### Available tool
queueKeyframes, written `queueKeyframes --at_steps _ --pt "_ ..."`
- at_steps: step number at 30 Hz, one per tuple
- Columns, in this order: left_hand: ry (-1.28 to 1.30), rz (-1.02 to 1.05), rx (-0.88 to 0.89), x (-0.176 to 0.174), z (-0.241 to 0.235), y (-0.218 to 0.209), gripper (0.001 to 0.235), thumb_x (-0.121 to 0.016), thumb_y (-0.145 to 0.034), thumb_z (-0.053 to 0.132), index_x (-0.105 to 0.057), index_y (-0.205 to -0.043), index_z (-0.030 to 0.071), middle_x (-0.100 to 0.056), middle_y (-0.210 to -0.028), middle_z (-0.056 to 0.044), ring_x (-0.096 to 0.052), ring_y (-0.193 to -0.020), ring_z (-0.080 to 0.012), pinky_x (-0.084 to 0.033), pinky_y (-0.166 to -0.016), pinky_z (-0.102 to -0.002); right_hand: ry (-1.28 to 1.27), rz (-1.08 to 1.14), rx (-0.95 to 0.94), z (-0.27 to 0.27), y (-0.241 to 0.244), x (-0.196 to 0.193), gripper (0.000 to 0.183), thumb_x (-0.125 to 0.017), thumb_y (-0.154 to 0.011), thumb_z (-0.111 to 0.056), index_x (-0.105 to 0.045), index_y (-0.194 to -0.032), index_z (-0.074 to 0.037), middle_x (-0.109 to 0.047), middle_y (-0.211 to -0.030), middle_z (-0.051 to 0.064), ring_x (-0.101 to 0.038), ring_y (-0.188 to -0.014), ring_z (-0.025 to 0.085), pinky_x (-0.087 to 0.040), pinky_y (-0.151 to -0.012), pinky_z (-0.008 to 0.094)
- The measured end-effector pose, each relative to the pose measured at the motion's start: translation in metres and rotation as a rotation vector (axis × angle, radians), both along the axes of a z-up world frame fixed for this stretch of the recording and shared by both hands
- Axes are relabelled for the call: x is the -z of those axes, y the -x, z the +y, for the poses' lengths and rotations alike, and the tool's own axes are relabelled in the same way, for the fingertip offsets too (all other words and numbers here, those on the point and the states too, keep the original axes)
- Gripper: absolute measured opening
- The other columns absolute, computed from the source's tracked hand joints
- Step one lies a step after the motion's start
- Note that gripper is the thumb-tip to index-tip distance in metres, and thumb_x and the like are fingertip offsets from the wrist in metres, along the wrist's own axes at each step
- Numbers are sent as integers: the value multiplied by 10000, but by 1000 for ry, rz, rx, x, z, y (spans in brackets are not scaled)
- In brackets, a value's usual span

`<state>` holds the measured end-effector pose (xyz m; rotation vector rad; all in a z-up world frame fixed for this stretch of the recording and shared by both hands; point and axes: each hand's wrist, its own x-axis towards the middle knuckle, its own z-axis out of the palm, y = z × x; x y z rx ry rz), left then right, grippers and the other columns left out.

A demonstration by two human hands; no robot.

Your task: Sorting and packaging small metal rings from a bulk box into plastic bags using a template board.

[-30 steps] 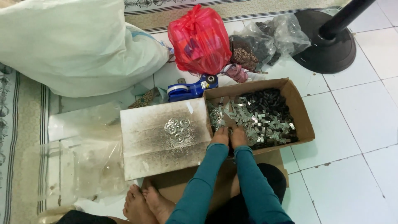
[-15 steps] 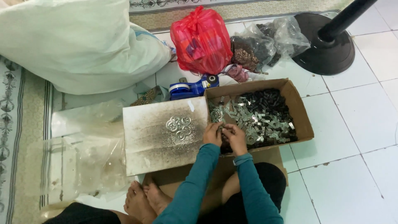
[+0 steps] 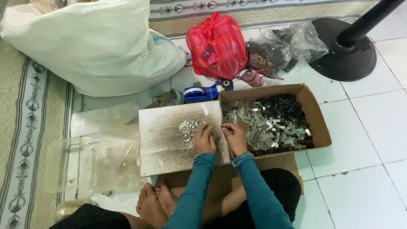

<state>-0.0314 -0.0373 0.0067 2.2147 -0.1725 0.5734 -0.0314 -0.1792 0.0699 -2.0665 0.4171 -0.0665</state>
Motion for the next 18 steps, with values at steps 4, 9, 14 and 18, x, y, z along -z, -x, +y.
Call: queueKeyframes --at_steps 4,9,14,18 --pt "-101 127 263 44 -62 12 418 -594 -913 138 -657 -1230 404 -670 -1036 65 -709 -980 -226 -585 -859 -406 94 102 42 -72 13 70 176 -748 -911 -183 -815 -1070 -214 -774 -1027 97 -717 -1027 314 -572 -910 447" --pt "-596 120 421 57 -104 22 166 -673 -855 147 -760 -991 188 -709 -1026 -42 -571 -1078 -242 -465 -857 -396 325 415 -266 -72 28 84 353 -562 -977 -85 -742 -1276 -130 -728 -1220 210 -691 -1139 368 -557 -1019 494" --pt "-888 347 518 74 -106 17 156 -613 -933 207 -751 -995 165 -723 -1128 -55 -477 -1141 -221 -330 -962 -457 328 497 -309 -75 22 80 388 -554 -984 -183 -698 -1341 -131 -699 -1305 186 -661 -1209 358 -563 -1019 500" --pt "-769 273 436 78 -109 23 142 -627 -945 134 -738 -1032 128 -729 -1077 -67 -527 -1123 -225 -348 -916 -432 297 512 -336 -62 34 43 474 -410 -1001 -79 -600 -1434 -50 -606 -1429 247 -579 -1308 411 -522 -1098 544"
